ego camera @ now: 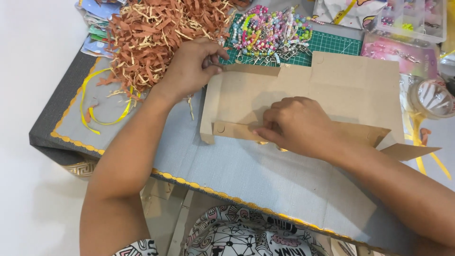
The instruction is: The person folds a flat cardboard box along pre-scored lines, tucks flaps into slots, and forms the box shape. They repeatedly open and close the box to test the fit of the flaps and tabs.
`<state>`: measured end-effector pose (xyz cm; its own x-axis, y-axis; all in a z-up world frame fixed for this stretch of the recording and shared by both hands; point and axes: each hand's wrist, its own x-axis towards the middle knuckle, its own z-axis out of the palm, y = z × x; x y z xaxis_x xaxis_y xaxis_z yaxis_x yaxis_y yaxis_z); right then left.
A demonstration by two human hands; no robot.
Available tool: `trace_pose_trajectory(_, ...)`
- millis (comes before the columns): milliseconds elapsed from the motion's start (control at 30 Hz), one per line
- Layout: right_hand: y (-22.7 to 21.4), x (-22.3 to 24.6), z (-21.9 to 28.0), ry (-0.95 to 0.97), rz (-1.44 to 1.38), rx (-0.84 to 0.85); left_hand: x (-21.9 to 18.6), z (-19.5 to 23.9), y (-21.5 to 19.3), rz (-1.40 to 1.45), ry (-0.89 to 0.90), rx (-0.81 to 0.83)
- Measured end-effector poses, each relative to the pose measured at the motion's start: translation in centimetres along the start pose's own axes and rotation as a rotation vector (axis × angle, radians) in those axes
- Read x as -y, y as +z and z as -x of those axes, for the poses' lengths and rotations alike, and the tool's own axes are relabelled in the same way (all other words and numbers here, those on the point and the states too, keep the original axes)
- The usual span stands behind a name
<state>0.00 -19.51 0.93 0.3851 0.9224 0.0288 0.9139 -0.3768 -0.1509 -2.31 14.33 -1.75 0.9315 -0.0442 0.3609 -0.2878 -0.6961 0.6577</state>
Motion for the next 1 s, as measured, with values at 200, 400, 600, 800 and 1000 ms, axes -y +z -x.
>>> trace_pose_trajectory(200, 1.1, -1.2, -3.8, 0.015, 0.283, -0.449, -0.5, 0.2, -0.1, -0.195, 0.079, 0.035)
trace_pose_trajectory(400, 3.7, -2.9, -4.9, 0.013, 0.362, -0.51, -0.4, 0.9, -0.7, -0.335, 0.09, 0.041)
trace_pose_trajectory(600, 3.3, -3.1, -3.8, -0.125, 0.587, -0.424, -3.5, 1.8, 0.1, -0.597, -0.047, 0.159)
trace_pose_trajectory(800, 4.9, -3.1, -4.7, -0.076, 0.542, -0.324, -2.0, 1.6, 5.2, -0.929, 0.205, -0.148)
trace_pose_trajectory(1000, 4.8, -1.4, -4.8, 0.019, 0.425, -0.267, 1.6, 1.1, 8.0, -0.641, 0.329, -0.149)
